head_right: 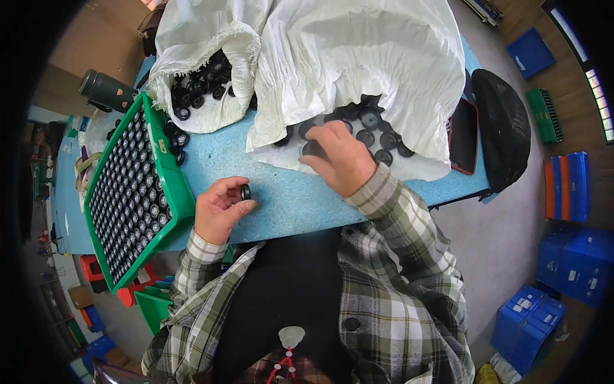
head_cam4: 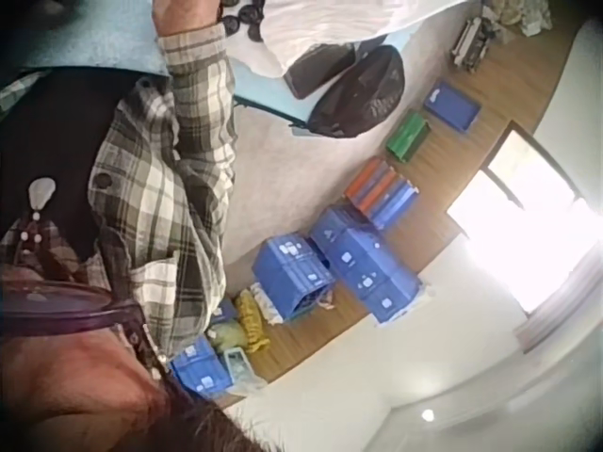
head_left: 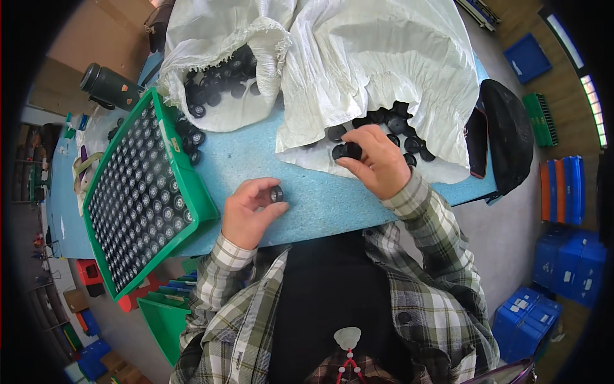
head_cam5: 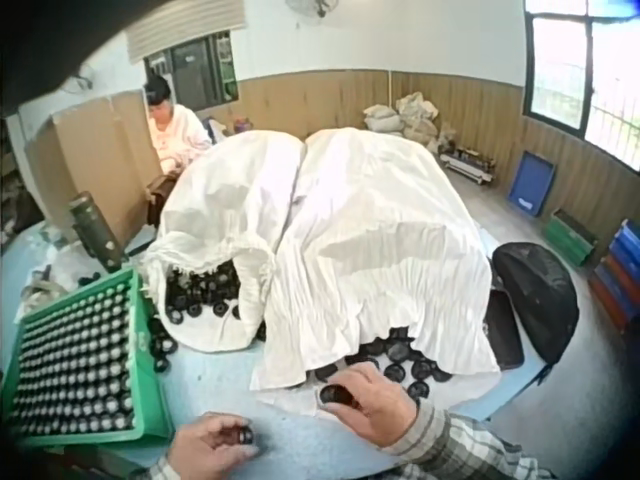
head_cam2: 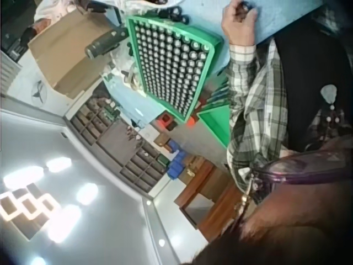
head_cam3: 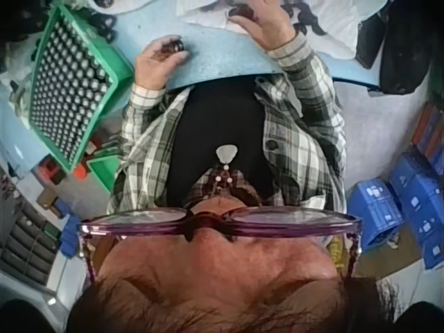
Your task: Manually placing small black circular components from bags into a organized grid tray.
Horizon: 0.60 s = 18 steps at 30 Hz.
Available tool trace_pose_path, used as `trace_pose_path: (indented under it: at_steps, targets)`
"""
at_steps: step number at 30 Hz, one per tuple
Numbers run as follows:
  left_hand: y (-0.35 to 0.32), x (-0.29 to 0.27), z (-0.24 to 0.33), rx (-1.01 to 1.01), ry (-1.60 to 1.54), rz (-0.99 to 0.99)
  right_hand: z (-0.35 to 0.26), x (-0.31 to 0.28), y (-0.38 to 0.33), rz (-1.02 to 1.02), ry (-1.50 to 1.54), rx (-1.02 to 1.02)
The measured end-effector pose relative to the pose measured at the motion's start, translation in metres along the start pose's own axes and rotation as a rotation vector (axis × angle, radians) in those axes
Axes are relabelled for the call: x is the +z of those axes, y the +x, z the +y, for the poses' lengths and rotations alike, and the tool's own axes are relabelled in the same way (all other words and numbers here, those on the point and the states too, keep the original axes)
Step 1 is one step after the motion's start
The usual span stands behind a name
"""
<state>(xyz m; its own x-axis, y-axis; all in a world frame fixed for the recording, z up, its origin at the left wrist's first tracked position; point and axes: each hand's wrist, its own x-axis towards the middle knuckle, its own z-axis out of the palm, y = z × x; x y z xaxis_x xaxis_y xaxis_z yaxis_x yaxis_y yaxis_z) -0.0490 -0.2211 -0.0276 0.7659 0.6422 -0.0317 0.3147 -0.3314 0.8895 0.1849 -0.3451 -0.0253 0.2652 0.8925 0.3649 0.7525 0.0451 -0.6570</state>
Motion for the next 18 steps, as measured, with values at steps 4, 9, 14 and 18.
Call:
trace_pose_path:
  at_steps: [4,9,14,18]
  targets:
    - [0.001,-0.001,0.003,-0.250,-0.787,-0.137,-0.025,0.001,-0.005,-0.186,0.687,0.417]
    - [-0.001,0.005,0.003,-0.197,-1.050,-0.249,-0.057,0.017,-0.005,-0.232,1.253,0.566]
    - [-0.010,0.012,0.002,-0.203,-1.156,-0.212,-0.063,0.028,-0.010,-0.254,1.454,0.596]
    - [-0.008,0.011,0.002,-0.185,-1.135,-0.193,-0.062,0.030,-0.012,-0.258,1.492,0.640]
